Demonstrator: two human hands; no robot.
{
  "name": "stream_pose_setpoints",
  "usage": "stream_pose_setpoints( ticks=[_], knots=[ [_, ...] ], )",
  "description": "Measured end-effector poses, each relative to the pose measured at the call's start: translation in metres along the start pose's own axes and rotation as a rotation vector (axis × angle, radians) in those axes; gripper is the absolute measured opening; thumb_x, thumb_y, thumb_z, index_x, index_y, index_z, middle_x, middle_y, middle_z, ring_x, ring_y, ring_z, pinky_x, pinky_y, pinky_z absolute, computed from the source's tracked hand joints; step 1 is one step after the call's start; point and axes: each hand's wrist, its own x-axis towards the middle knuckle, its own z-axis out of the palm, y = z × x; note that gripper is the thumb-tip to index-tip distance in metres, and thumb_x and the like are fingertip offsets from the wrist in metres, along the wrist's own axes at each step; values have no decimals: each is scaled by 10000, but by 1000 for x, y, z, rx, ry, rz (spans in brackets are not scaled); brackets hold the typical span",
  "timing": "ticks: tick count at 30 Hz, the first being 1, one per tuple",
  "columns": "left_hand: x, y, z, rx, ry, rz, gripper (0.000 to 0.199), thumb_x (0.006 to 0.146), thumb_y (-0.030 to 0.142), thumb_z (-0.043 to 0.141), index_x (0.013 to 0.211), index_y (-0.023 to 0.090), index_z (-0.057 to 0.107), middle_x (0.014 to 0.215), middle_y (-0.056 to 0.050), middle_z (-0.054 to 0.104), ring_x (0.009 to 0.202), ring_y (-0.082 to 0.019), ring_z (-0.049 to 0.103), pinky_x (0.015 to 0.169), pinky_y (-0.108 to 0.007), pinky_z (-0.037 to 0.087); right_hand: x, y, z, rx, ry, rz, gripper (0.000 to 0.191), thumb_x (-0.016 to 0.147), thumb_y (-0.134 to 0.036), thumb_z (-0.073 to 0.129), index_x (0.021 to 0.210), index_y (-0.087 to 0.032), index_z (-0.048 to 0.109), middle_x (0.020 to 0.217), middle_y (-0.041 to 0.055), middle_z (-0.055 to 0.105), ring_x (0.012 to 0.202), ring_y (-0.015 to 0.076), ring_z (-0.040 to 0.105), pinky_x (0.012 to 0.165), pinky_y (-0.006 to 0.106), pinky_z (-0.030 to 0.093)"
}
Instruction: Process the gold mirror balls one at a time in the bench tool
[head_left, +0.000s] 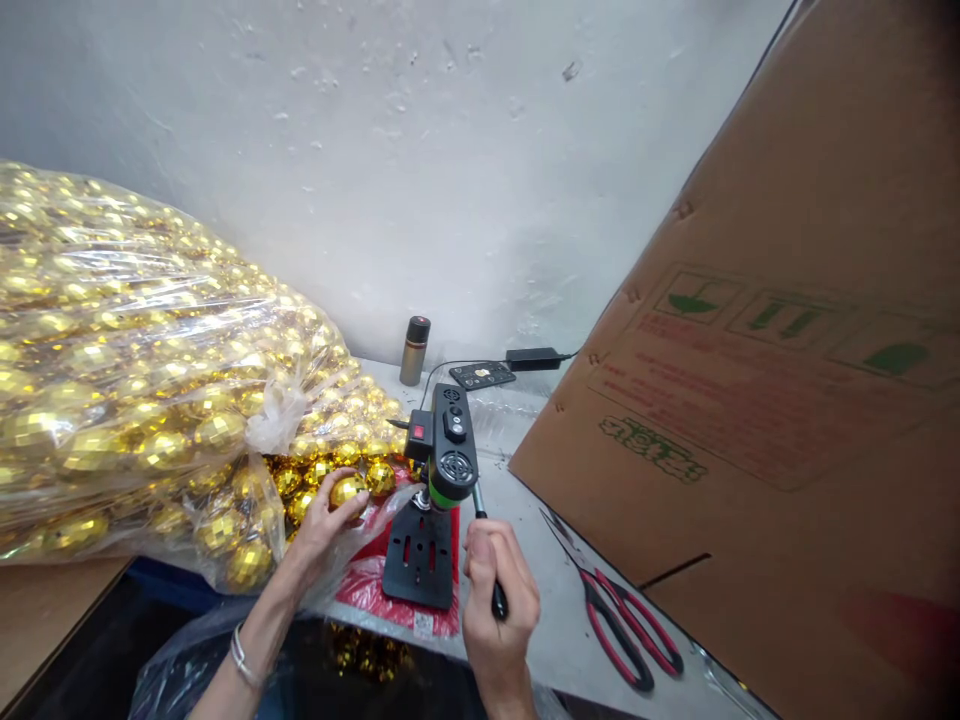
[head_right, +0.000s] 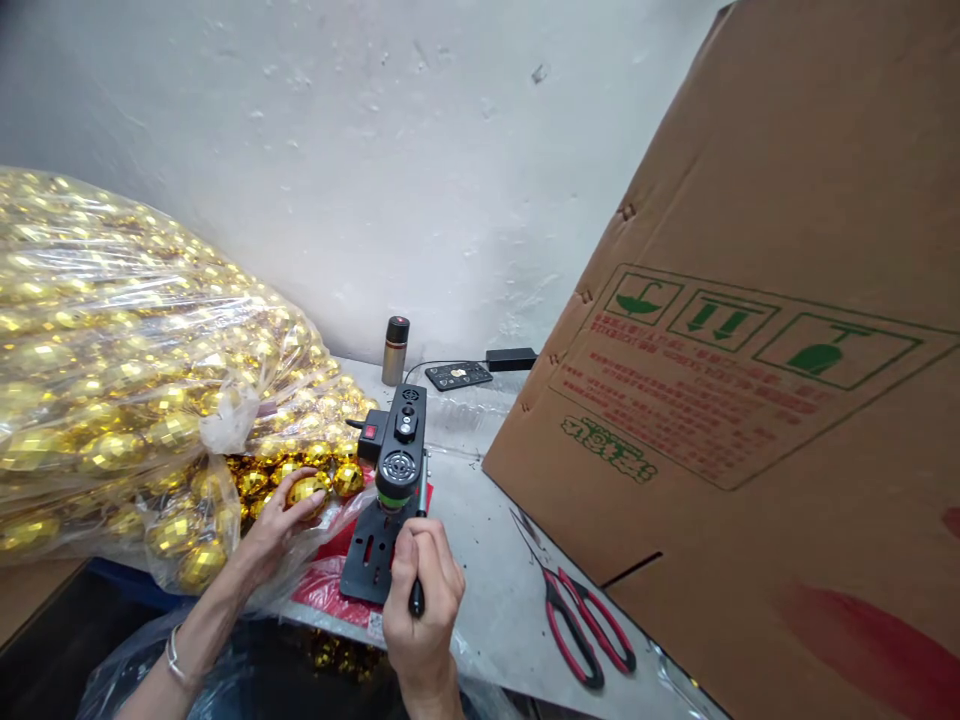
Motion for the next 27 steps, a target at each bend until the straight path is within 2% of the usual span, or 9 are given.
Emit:
stream_pose_setpoints(
  ticks=[3,6,9,11,13,16,18,22,27],
  knots=[
    [-7,12,-2,-304,-28,-133,631,702,445,821,1263,274,588,963,11,683,834,-186,681,779,-308,553,1,-1,0,-2,-1,-3,249,977,-21,414,833,-217,470,754,-19,495,646,93,489,584,204,401],
    [-15,17,3,-412,-71,-177,685,686,429,853,1292,271,575,995,4,684,843,-180,690,769,-295,566,2,-1,0,7,-1,-18,258,967,-11,416,822,-219,460,738,-24,488,642,93,489,585,199,410],
    [-24,4,15,-373,-124,-200,762,687,513,848,1327,255,525,982,-5,687,822,-194,697,748,-317,579,4,-2,-1,13,-5,-24,263,960,-3,416,817,-219,462,728,-25,490,643,94,497,585,199,416],
    [-29,-12,27,-223,-177,-191,743,692,594,809,1278,220,548,947,-25,700,802,-223,700,701,-334,579,5,-2,-2,5,-7,-27,254,962,-6,422,830,-215,479,733,-22,502,645,95,504,583,202,416],
    [-33,-30,38,-10,-197,-104,701,710,622,766,1234,192,584,967,-62,725,856,-266,707,736,-376,583,7,-2,-3,-2,-12,-39,245,965,-11,424,842,-212,491,736,-17,513,651,97,512,585,203,422],
    [-34,-53,50,248,-144,110,641,769,544,731,1291,199,591,1179,-120,733,1088,-326,689,971,-477,540,9,-2,-5,-6,-23,-57,249,961,-7,427,834,-211,493,726,-14,512,655,102,523,584,203,437],
    [-31,-62,55,352,-125,221,606,797,477,719,1328,219,583,1304,-134,699,1213,-345,648,1066,-516,488,9,-2,-6,-6,-32,-58,254,955,0,427,829,-211,492,723,-12,513,651,104,527,577,204,444],
    [-23,-73,59,457,-127,376,556,830,403,700,1341,222,573,1330,-144,687,1243,-344,640,1075,-539,490,9,-3,-6,-12,-33,-65,252,950,1,426,832,-210,496,727,-6,525,650,109,538,578,204,462],
    [-18,-77,64,526,-120,451,519,855,395,688,1324,209,569,1294,-153,695,1209,-349,648,1049,-572,493,7,-4,-6,-16,-29,-48,248,949,0,427,840,-209,503,735,-9,533,650,104,546,579,195,466]
  ],
)
